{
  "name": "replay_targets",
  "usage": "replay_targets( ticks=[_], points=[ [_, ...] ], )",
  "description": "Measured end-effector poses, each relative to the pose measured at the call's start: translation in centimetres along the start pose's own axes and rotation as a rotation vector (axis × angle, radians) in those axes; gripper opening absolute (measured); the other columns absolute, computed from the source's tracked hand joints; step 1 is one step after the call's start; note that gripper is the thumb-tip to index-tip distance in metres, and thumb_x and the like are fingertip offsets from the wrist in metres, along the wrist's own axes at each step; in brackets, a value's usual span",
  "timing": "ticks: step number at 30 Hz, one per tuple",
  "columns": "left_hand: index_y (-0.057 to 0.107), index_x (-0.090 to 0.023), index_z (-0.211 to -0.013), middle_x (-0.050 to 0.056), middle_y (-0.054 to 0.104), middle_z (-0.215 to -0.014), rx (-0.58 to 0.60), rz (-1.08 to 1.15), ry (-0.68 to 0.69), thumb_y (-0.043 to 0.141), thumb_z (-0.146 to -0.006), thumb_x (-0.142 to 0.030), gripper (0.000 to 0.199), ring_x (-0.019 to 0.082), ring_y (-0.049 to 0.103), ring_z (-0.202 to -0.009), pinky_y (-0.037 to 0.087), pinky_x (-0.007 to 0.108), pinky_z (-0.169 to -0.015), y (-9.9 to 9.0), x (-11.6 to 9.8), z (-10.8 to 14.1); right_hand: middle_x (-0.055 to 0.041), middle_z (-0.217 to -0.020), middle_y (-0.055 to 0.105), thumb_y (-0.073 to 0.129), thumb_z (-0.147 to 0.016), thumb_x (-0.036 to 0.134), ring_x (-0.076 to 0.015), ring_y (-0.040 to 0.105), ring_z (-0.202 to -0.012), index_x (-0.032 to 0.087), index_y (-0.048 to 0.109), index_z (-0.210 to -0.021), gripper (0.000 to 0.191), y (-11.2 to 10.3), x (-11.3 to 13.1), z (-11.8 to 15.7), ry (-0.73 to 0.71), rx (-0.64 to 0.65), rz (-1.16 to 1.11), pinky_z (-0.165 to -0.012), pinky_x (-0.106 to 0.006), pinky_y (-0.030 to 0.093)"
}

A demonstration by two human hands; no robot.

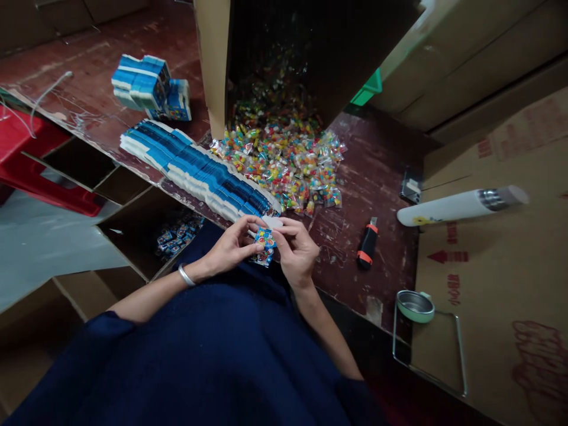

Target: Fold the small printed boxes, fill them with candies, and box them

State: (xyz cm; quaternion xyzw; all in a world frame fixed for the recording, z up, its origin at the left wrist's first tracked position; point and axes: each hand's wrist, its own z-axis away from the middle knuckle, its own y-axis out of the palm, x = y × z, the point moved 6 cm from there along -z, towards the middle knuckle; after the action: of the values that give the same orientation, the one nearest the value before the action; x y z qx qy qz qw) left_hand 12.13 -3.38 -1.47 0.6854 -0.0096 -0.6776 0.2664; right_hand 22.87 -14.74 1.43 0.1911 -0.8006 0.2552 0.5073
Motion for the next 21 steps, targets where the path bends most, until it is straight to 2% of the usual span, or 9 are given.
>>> replay_targets(
  ticks=[3,6,9,14,18,21],
  points=[
    [0.048,-0.024,-0.117,0.0,0.061,-0.1,-0.038,0.058,0.017,0.086,-0.078,-0.033,0.055,0.011,0.067,-0.075,0.059,0.024,-0.07,-0.3,-0.1,0.0,-0.0023,-0.095,0.074,0.077,-0.089,0.034,-0.0195,0.073,-0.089,0.026,0.067,-0.102,0.019,0.5,0.0,-0.3,0.092,-0.023,-0.155,-0.082,-0.034,0.06],
    [0.048,-0.024,-0.116,0.0,0.06,-0.101,-0.046,0.002,0.039,0.084,-0.081,-0.03,0.051,0.011,0.066,-0.075,0.059,0.023,-0.07,-0.5,-0.3,0.1,-0.0012,-0.085,0.071,0.078,-0.087,0.038,-0.0178,0.07,-0.085,0.023,0.066,-0.084,0.019,1.1,0.1,-0.9,0.153,0.068,-0.19,-0.083,-0.032,0.058],
    [0.049,-0.024,-0.12,0.002,0.058,-0.105,-0.038,-0.115,0.07,0.078,-0.086,-0.025,0.045,0.01,0.066,-0.077,0.058,0.023,-0.071,-0.7,-0.7,0.4,-0.0019,-0.09,0.071,0.082,-0.083,0.036,-0.0178,0.068,-0.09,0.022,0.07,-0.082,0.019,1.0,-0.5,-1.6,0.249,0.139,-0.198,-0.085,-0.031,0.056],
    [0.048,-0.025,-0.134,0.005,0.061,-0.107,0.053,-0.256,0.117,0.071,-0.09,-0.019,0.05,0.014,0.067,-0.082,0.059,0.027,-0.074,-1.0,-1.0,0.6,-0.0033,-0.093,0.072,0.086,-0.078,0.033,-0.0184,0.068,-0.091,0.021,0.075,-0.076,0.016,0.8,-1.8,-2.5,0.331,0.23,-0.224,-0.086,-0.033,0.054],
    [0.049,-0.025,-0.141,0.006,0.063,-0.11,0.062,-0.278,0.105,0.07,-0.09,-0.018,0.056,0.015,0.069,-0.085,0.06,0.029,-0.077,-1.4,-0.9,0.6,-0.0026,-0.089,0.073,0.083,-0.081,0.032,-0.0181,0.068,-0.087,0.021,0.073,-0.072,0.018,1.1,-1.5,-2.6,0.287,0.243,-0.208,-0.085,-0.034,0.054],
    [0.057,-0.023,-0.134,0.007,0.065,-0.112,0.025,-0.235,0.074,0.072,-0.089,-0.019,0.047,0.015,0.07,-0.088,0.06,0.028,-0.08,-1.5,-0.5,0.7,-0.004,-0.093,0.074,0.074,-0.091,0.035,-0.0186,0.069,-0.089,0.021,0.07,-0.068,0.027,1.3,-0.3,-2.4,0.182,0.253,-0.123,-0.086,-0.035,0.054]
  ],
)
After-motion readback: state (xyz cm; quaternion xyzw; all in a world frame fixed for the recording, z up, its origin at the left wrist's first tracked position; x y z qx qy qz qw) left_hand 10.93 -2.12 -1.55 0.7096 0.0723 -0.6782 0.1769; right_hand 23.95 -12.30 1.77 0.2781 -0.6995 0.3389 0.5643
